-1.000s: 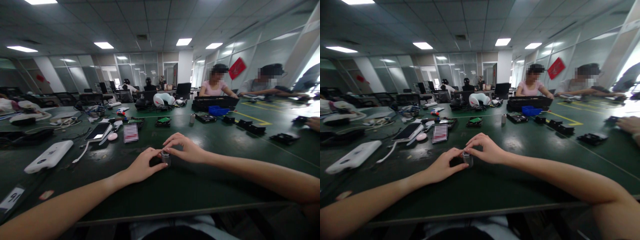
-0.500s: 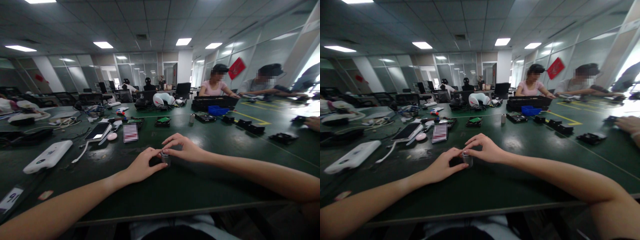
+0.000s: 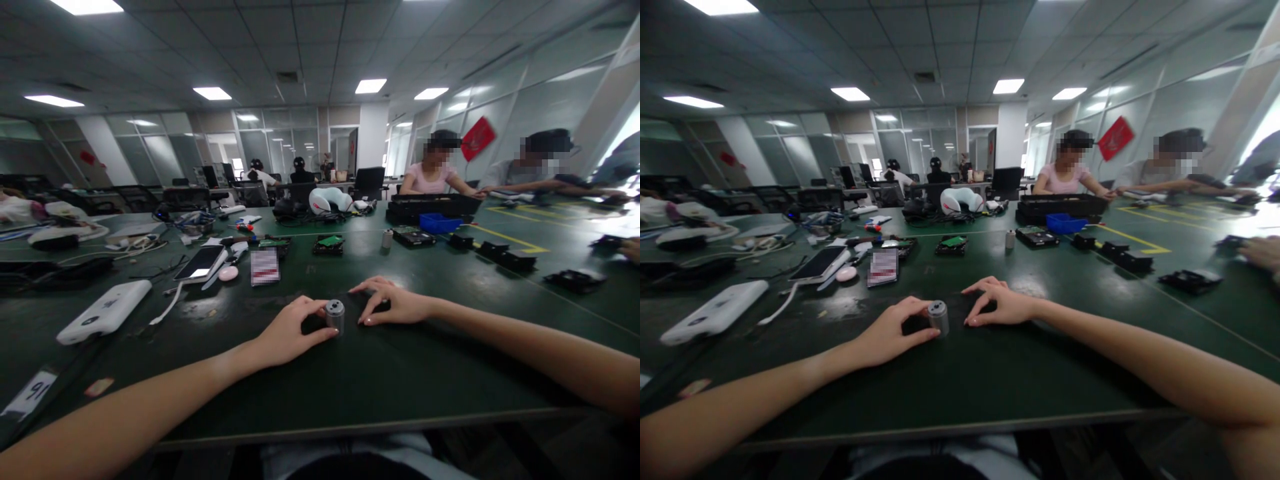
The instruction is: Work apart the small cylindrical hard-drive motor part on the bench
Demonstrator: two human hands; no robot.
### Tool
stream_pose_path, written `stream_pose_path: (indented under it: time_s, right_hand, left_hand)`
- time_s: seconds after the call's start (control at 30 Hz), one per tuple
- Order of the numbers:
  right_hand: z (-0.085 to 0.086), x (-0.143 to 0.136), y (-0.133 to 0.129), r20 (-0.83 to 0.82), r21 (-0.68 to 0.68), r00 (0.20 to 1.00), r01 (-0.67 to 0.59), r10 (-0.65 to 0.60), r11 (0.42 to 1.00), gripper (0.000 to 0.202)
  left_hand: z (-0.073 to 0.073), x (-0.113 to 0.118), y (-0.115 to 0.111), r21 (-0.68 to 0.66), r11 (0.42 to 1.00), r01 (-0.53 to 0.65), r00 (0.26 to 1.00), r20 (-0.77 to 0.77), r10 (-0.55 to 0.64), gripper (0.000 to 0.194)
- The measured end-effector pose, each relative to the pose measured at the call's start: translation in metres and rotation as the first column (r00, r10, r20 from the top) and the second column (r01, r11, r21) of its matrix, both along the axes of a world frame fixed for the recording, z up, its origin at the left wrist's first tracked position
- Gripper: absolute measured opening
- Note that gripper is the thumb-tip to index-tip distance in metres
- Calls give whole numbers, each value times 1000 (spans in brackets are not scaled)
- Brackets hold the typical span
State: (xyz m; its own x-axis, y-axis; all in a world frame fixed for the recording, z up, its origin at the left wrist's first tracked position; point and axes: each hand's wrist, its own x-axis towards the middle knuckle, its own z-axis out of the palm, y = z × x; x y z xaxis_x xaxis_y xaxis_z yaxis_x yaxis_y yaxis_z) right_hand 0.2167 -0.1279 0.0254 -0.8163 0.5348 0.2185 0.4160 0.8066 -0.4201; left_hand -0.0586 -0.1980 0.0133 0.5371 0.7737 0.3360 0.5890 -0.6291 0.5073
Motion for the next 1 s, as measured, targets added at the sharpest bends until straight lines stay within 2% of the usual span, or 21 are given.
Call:
stream_pose_path:
  time_s: [0.2, 0.27, 0.37, 0.43, 0.5, 0.63, 0.87, 1.0]
  right_hand:
    - [-1, -2, -1, 53, -1, 999, -13, 13, 1000, 18]
    - [1, -5, -2, 21, 18, 1000, -9, 8, 1000, 18]
    - [7, -16, -5, -188, 56, 981, 49, -38, 997, 17]
    - [10, -28, -10, -350, 50, 933, 111, -86, 993, 16]
    - [13, -41, -16, -433, 28, 894, 142, -116, 989, 16]
    - [12, -57, -25, -421, 7, 902, 105, -92, 994, 14]
    - [8, -57, -28, -391, 32, 919, 71, -53, 997, 17]
    - [10, -56, -29, -420, 10, 904, 92, -79, 996, 31]
  left_hand:
    - [-1, -1, 0, 5, 1000, 1, 1000, 5, -1, 40]
    - [-1, -1, 1, 5, 1000, 4, 1000, 4, -4, 40]
    - [-1, 0, 1, -1, 1000, 5, 1000, -1, -5, 39]
    - [-1, 0, 1, 1, 1000, 0, 1000, -4, 0, 38]
    - [-1, 0, 1, 10, 1000, -6, 1000, -8, 6, 37]
    - [-3, 0, 2, 15, 1000, -8, 1000, -5, 8, 32]
    - [-2, 1, 1, 7, 1000, 12, 1000, -7, -12, 30]
    - [-2, 1, 1, 12, 1000, 18, 1000, 1, -18, 34]
